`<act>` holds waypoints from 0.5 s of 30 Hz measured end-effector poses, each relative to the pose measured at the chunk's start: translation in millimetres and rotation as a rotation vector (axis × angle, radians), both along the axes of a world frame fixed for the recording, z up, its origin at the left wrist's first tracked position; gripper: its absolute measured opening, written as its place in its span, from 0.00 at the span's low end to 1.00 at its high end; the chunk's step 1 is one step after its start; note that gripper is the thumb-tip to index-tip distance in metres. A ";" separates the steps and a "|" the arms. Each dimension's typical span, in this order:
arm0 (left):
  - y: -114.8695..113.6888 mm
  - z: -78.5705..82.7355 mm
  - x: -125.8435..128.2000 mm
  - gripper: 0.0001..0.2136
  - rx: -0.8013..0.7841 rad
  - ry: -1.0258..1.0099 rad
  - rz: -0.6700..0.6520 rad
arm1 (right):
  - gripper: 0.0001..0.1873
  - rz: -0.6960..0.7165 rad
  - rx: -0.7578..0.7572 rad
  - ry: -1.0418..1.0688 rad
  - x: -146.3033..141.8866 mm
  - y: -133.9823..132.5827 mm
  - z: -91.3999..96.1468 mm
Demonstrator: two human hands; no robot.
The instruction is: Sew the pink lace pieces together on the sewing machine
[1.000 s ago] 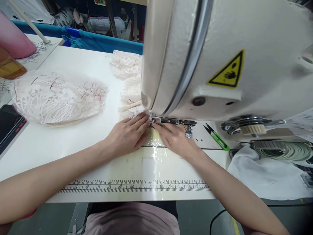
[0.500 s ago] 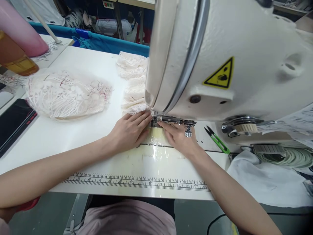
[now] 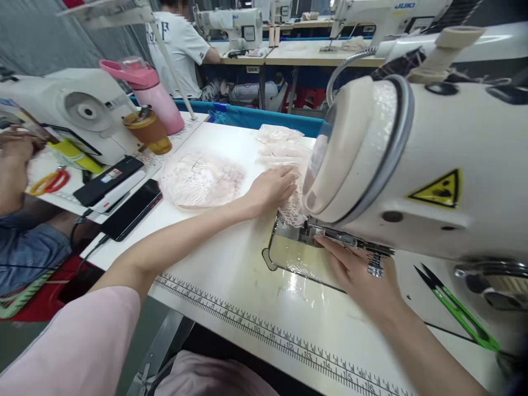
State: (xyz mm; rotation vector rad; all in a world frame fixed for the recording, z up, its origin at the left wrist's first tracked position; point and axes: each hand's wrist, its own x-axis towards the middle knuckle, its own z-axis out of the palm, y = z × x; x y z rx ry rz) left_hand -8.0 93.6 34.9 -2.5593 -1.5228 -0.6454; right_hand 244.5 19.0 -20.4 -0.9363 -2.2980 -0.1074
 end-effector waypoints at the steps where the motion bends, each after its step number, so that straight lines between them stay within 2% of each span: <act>1: -5.6 -0.1 -9.6 0.14 0.003 0.020 0.016 | 0.24 0.004 0.019 -0.013 -1.1 -0.2 2.7; 3: -21.0 -1.2 -34.4 0.17 0.020 0.071 0.083 | 0.23 0.009 0.046 -0.022 -3.8 -0.7 7.4; 5: -38.9 -1.7 -63.5 0.21 0.078 0.157 0.274 | 0.23 0.015 0.051 -0.006 -6.6 -1.2 9.8; 7: -55.7 0.3 -91.6 0.24 0.092 0.146 0.458 | 0.22 0.022 0.045 0.021 -8.7 -1.4 9.6; 9: -69.5 6.3 -113.1 0.18 0.059 0.113 0.501 | 0.22 0.032 0.053 0.054 -9.8 -1.5 7.4; 11: -80.1 15.8 -123.9 0.19 0.030 0.068 0.512 | 0.21 0.033 0.071 0.058 -10.1 -1.6 5.0; 13: -89.1 25.6 -121.6 0.23 0.006 0.020 0.504 | 0.20 0.019 0.078 0.032 -10.1 -1.8 3.8; 15: -98.1 31.8 -106.0 0.23 -0.064 -0.084 0.417 | 0.19 0.005 0.074 0.000 -10.1 -1.7 4.2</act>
